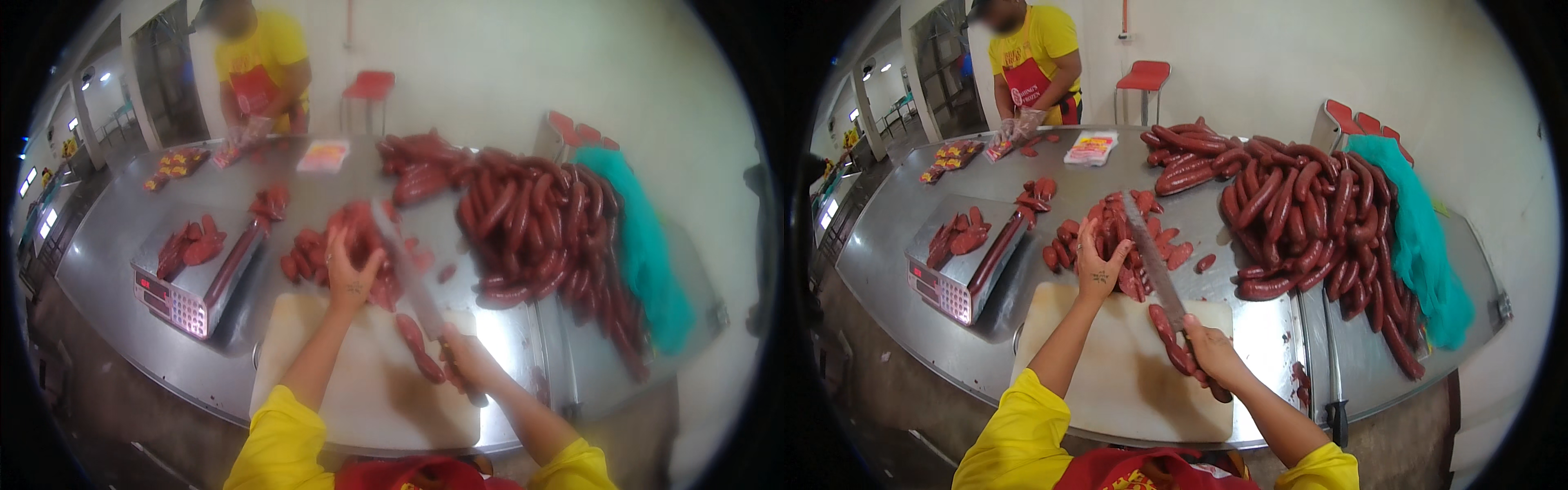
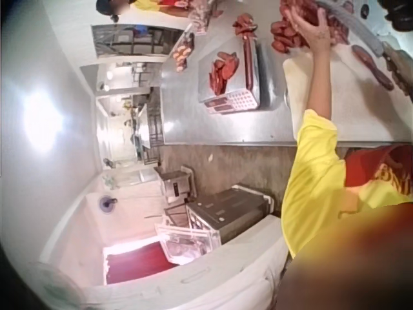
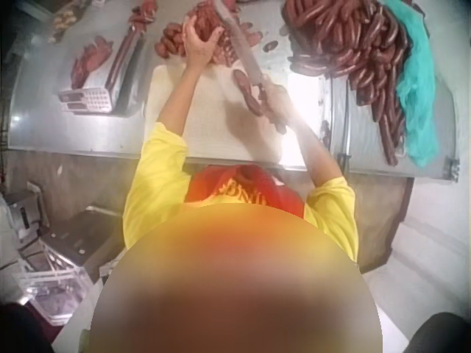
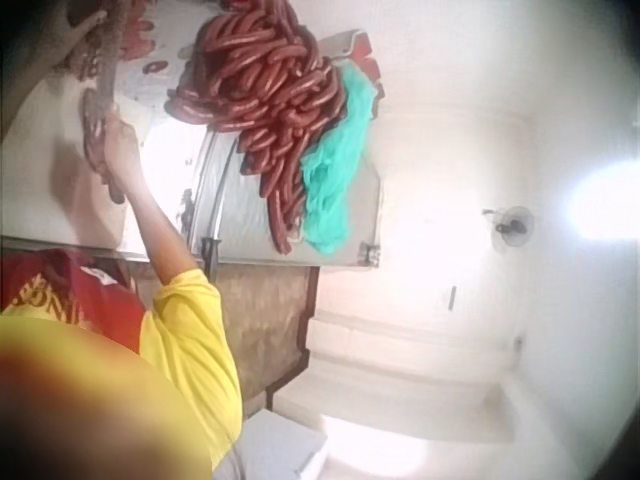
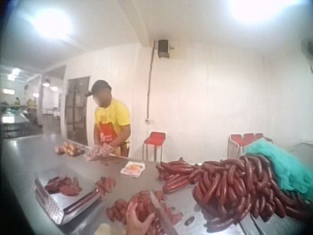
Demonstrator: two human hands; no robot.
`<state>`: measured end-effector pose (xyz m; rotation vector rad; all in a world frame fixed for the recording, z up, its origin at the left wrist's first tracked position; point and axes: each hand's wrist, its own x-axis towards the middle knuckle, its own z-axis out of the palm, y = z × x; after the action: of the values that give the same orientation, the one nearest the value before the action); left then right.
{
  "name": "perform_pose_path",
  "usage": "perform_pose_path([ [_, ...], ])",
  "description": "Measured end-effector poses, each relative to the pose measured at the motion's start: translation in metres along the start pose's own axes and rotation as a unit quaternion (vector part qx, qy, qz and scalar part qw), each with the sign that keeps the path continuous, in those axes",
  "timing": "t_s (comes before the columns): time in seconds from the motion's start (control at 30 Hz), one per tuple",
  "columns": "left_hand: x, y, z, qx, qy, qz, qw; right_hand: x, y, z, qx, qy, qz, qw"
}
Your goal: The person slices long pieces of raw meat on a white cutting board using a knife. The person places the sliced pieces onto a digital scale and then moves them aside. Another person in the background is packaging meat into plastic bags.
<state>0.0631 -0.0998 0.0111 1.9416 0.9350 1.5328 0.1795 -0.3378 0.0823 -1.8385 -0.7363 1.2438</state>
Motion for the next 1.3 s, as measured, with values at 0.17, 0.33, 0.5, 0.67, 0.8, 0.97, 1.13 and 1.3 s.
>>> perform_pose_path([
  [0.17, -0.038, -0.003, -0.012, 0.12, -0.219, 0.141, 0.958, -0.031, 0.02, -0.027, -0.016, 0.127, 0.027, 0.991],
  [0.33, -0.132, 0.034, 0.022, -0.082, -0.515, 0.347, 0.779, -0.055, 0.059, -0.024, 0.08, 0.167, 0.094, 0.978],
  [0.5, -0.1, 0.005, 0.081, 0.14, -0.542, 0.397, 0.728, -0.085, 0.071, -0.017, 0.067, 0.206, 0.088, 0.972],
  [0.67, -0.02, -0.052, 0.089, 0.33, -0.396, 0.382, 0.767, -0.106, 0.078, -0.021, 0.04, 0.23, 0.118, 0.965],
  [0.8, 0.016, -0.07, 0.077, 0.285, -0.437, 0.315, 0.793, -0.108, 0.078, -0.021, 0.049, 0.237, 0.146, 0.959],
  [0.97, 0.06, -0.08, 0.073, 0.32, -0.442, 0.258, 0.798, -0.118, 0.075, -0.004, 0.042, 0.267, 0.169, 0.948],
  [1.13, 0.13, -0.073, 0.134, 0.407, -0.557, 0.049, 0.722, -0.121, 0.076, 0.02, 0.076, 0.291, 0.221, 0.928],
  [1.3, 0.181, -0.084, 0.236, 0.305, -0.476, 0.058, 0.823, -0.121, 0.077, 0.037, 0.095, 0.292, 0.277, 0.91],
])
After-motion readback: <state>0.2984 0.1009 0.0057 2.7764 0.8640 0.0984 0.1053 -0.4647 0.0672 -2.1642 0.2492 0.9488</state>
